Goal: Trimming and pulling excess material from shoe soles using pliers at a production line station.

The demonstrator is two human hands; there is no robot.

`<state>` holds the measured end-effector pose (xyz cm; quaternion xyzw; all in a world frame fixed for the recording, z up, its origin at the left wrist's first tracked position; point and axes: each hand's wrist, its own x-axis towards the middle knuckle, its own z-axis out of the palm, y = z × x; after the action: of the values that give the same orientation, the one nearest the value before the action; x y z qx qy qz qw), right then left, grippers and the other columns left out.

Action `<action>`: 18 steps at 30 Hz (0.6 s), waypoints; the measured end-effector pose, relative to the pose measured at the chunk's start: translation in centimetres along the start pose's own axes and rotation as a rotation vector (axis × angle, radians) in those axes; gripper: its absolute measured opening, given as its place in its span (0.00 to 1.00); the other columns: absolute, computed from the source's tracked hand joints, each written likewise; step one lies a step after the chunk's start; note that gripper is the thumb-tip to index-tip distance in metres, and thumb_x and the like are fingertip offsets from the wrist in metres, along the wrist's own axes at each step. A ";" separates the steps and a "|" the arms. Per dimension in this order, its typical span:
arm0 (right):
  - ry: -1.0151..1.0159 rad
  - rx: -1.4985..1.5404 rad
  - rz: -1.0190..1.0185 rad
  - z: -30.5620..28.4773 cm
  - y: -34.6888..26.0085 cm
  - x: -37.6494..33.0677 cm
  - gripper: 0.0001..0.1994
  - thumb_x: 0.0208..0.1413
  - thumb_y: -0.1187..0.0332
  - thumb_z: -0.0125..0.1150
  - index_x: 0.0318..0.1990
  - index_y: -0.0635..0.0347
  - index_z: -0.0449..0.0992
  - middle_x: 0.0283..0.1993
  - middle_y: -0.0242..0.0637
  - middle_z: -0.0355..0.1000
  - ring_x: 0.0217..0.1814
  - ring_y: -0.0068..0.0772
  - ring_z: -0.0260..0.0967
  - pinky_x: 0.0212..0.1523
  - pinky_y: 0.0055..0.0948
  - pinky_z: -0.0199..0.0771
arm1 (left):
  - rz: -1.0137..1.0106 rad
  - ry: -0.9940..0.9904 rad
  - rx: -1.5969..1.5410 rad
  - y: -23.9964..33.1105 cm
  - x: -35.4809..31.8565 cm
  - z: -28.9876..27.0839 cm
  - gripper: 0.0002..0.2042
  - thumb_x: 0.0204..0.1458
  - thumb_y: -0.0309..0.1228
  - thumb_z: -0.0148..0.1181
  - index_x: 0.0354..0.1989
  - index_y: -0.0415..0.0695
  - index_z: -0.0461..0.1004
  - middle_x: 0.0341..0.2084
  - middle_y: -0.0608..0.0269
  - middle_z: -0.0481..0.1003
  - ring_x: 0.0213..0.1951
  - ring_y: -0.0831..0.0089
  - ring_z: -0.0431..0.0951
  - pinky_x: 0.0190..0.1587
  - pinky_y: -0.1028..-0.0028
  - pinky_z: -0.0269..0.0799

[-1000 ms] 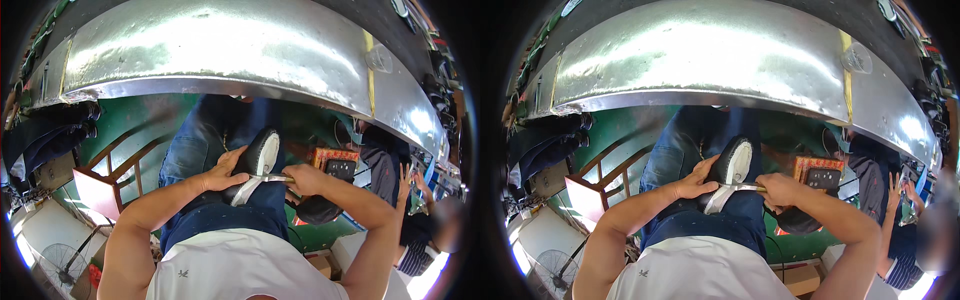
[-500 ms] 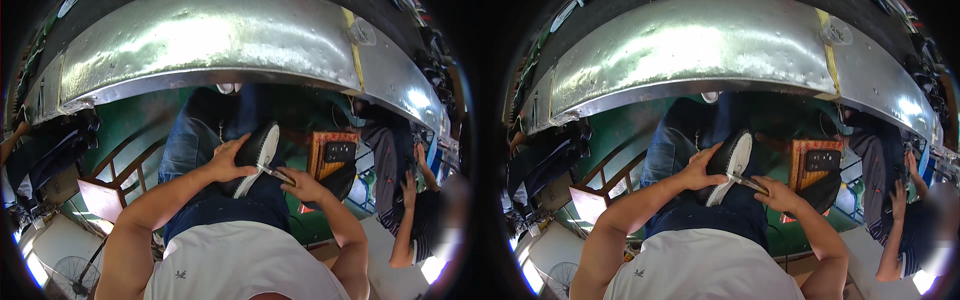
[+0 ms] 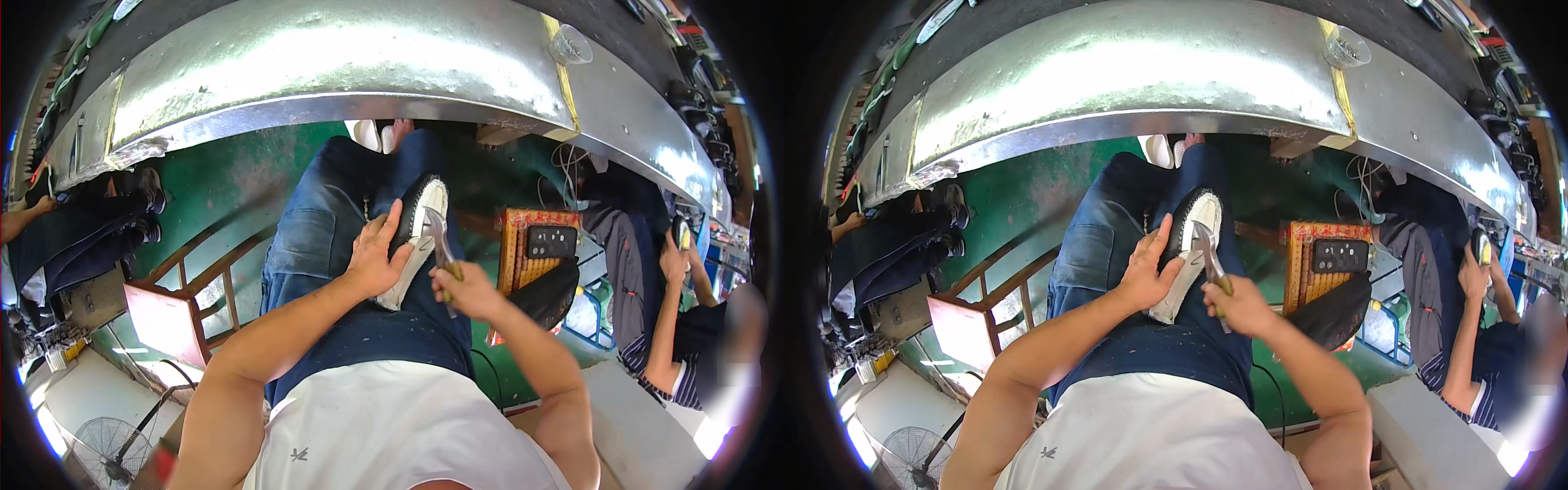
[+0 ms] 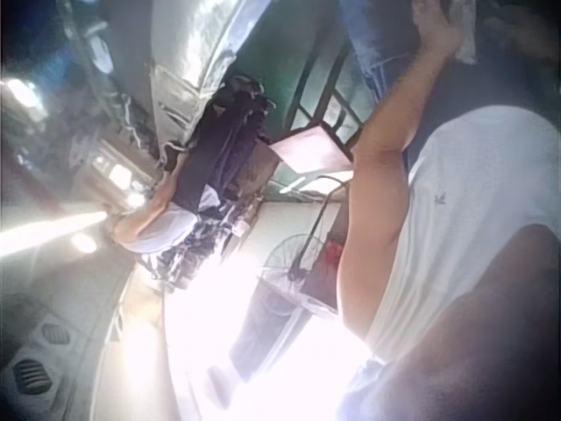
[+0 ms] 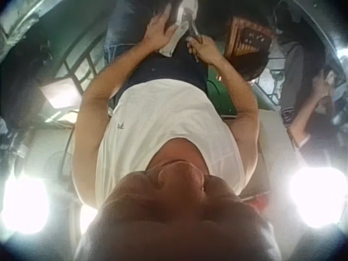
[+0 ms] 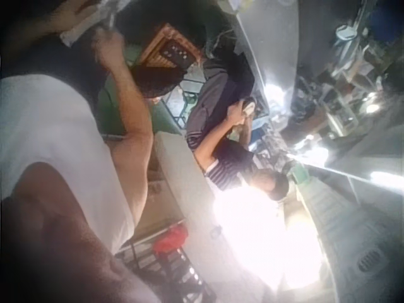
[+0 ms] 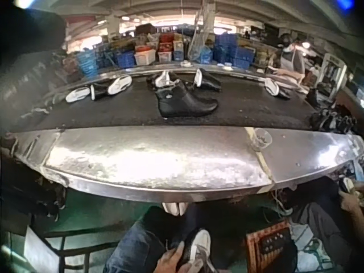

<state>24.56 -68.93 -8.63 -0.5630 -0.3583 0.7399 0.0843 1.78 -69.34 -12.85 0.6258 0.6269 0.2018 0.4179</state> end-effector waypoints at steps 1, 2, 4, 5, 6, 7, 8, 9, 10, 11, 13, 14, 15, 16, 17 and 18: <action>0.053 -0.009 -0.084 1.2 2.1 0.8 0.14 0.68 0.61 0.57 0.38 0.64 0.74 0.29 0.33 0.74 0.28 0.22 0.70 0.30 0.27 0.71 | 0.085 0.009 0.011 -0.4 0.0 0.2 0.40 0.59 0.39 0.59 0.79 0.51 0.46 0.65 0.40 0.62 0.66 0.41 0.62 0.69 0.48 0.55; 0.108 -0.017 -0.166 2.4 3.7 1.4 0.13 0.68 0.61 0.57 0.37 0.63 0.75 0.29 0.33 0.74 0.29 0.22 0.70 0.30 0.27 0.70 | 0.171 0.016 0.021 -0.7 0.0 0.3 0.38 0.61 0.38 0.57 0.78 0.51 0.47 0.65 0.36 0.61 0.65 0.38 0.63 0.68 0.48 0.58; 0.157 0.019 -0.199 3.6 4.0 1.3 0.14 0.69 0.61 0.56 0.37 0.64 0.76 0.27 0.33 0.73 0.28 0.22 0.69 0.28 0.26 0.68 | 0.252 0.037 0.093 -0.3 0.0 -0.3 0.35 0.62 0.35 0.54 0.78 0.56 0.50 0.66 0.30 0.58 0.62 0.32 0.66 0.66 0.48 0.63; 0.098 0.093 -0.139 3.2 3.8 1.4 0.13 0.69 0.61 0.56 0.39 0.63 0.76 0.28 0.33 0.73 0.28 0.22 0.69 0.27 0.25 0.68 | 0.248 -0.015 0.160 -0.2 0.2 -0.6 0.33 0.63 0.34 0.53 0.77 0.59 0.52 0.67 0.30 0.57 0.61 0.31 0.66 0.65 0.47 0.64; 0.044 0.172 -0.074 3.0 3.7 1.3 0.13 0.69 0.61 0.56 0.41 0.63 0.77 0.28 0.32 0.73 0.28 0.22 0.69 0.25 0.25 0.67 | 0.246 -0.076 0.223 0.3 0.2 -1.1 0.32 0.63 0.34 0.52 0.76 0.62 0.54 0.67 0.29 0.56 0.60 0.30 0.67 0.64 0.47 0.65; -0.104 0.260 -0.014 1.3 3.4 1.6 0.13 0.69 0.61 0.57 0.46 0.63 0.76 0.32 0.34 0.74 0.28 0.22 0.68 0.23 0.22 0.64 | 0.215 -0.096 0.195 1.0 0.6 -1.7 0.30 0.64 0.33 0.50 0.75 0.66 0.56 0.68 0.30 0.55 0.59 0.31 0.69 0.61 0.48 0.69; -0.265 0.399 0.001 -0.5 4.3 2.1 0.15 0.68 0.61 0.58 0.50 0.66 0.75 0.37 0.36 0.75 0.32 0.24 0.72 0.22 0.22 0.70 | 0.225 -0.104 0.194 1.4 0.5 -1.8 0.30 0.64 0.33 0.50 0.75 0.66 0.56 0.68 0.30 0.55 0.59 0.31 0.69 0.61 0.48 0.69; -0.323 0.394 0.042 -2.2 3.3 1.7 0.16 0.68 0.61 0.58 0.50 0.68 0.74 0.39 0.37 0.75 0.35 0.26 0.74 0.24 0.23 0.75 | 0.209 -0.139 0.153 1.8 0.7 -2.1 0.29 0.64 0.34 0.50 0.75 0.65 0.56 0.68 0.29 0.55 0.59 0.32 0.69 0.61 0.49 0.70; -0.386 0.384 0.086 -3.5 2.0 1.0 0.17 0.68 0.61 0.58 0.51 0.70 0.73 0.41 0.38 0.75 0.38 0.28 0.76 0.26 0.25 0.80 | 0.188 -0.171 0.112 2.0 0.6 -2.3 0.28 0.65 0.34 0.49 0.74 0.65 0.56 0.67 0.29 0.55 0.59 0.33 0.70 0.60 0.50 0.72; -0.393 0.346 0.100 -4.4 0.9 0.3 0.18 0.69 0.60 0.56 0.52 0.72 0.72 0.43 0.40 0.76 0.41 0.30 0.78 0.32 0.28 0.86 | 0.160 -0.167 0.169 2.2 0.6 -2.1 0.27 0.66 0.36 0.48 0.74 0.65 0.56 0.68 0.29 0.55 0.59 0.34 0.71 0.59 0.52 0.73; -0.262 0.172 0.064 -4.7 -0.4 -0.7 0.18 0.70 0.59 0.54 0.50 0.70 0.73 0.42 0.41 0.76 0.40 0.30 0.78 0.29 0.28 0.84 | 0.151 -0.169 0.209 2.2 0.9 -1.9 0.27 0.66 0.36 0.47 0.74 0.66 0.57 0.68 0.28 0.55 0.59 0.33 0.71 0.60 0.52 0.73; -0.133 0.000 0.035 -4.7 -1.1 -1.3 0.18 0.71 0.58 0.52 0.49 0.68 0.74 0.41 0.41 0.77 0.39 0.30 0.78 0.27 0.28 0.83 | 0.134 -0.174 0.244 2.1 0.8 -1.8 0.26 0.67 0.37 0.47 0.74 0.66 0.57 0.68 0.28 0.55 0.59 0.32 0.71 0.60 0.52 0.72; 0.005 -0.203 0.005 -4.3 -2.4 -1.9 0.19 0.72 0.56 0.49 0.44 0.67 0.74 0.35 0.42 0.78 0.36 0.32 0.78 0.29 0.33 0.80 | 0.135 -0.172 0.242 2.4 0.8 -1.8 0.26 0.67 0.37 0.47 0.74 0.66 0.57 0.68 0.28 0.55 0.59 0.32 0.71 0.60 0.52 0.72; 0.005 -0.207 0.004 -3.7 -2.4 -1.4 0.19 0.72 0.56 0.49 0.44 0.67 0.74 0.35 0.42 0.78 0.36 0.32 0.78 0.29 0.33 0.80 | 0.121 -0.198 0.252 2.8 0.9 -1.9 0.26 0.67 0.37 0.47 0.74 0.67 0.57 0.68 0.28 0.55 0.59 0.32 0.71 0.60 0.52 0.72; 0.111 -0.328 -0.210 -3.0 -2.1 -0.8 0.20 0.72 0.55 0.48 0.43 0.68 0.74 0.32 0.42 0.77 0.34 0.35 0.78 0.31 0.36 0.78 | 0.106 -0.225 0.261 3.0 0.9 -2.0 0.26 0.67 0.37 0.47 0.74 0.67 0.57 0.68 0.27 0.54 0.60 0.32 0.71 0.61 0.52 0.72; 0.218 -0.448 -0.431 -2.5 -2.4 -0.2 0.21 0.72 0.55 0.47 0.41 0.68 0.73 0.29 0.43 0.76 0.32 0.37 0.78 0.34 0.39 0.76 | 0.109 -0.219 0.262 3.0 1.0 -2.0 0.26 0.67 0.37 0.47 0.74 0.67 0.57 0.68 0.27 0.54 0.60 0.32 0.71 0.61 0.52 0.72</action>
<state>26.19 -66.17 -7.23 -0.5548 -0.6117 0.5434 0.1508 2.20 -67.48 -9.61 0.7260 0.5638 0.0714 0.3872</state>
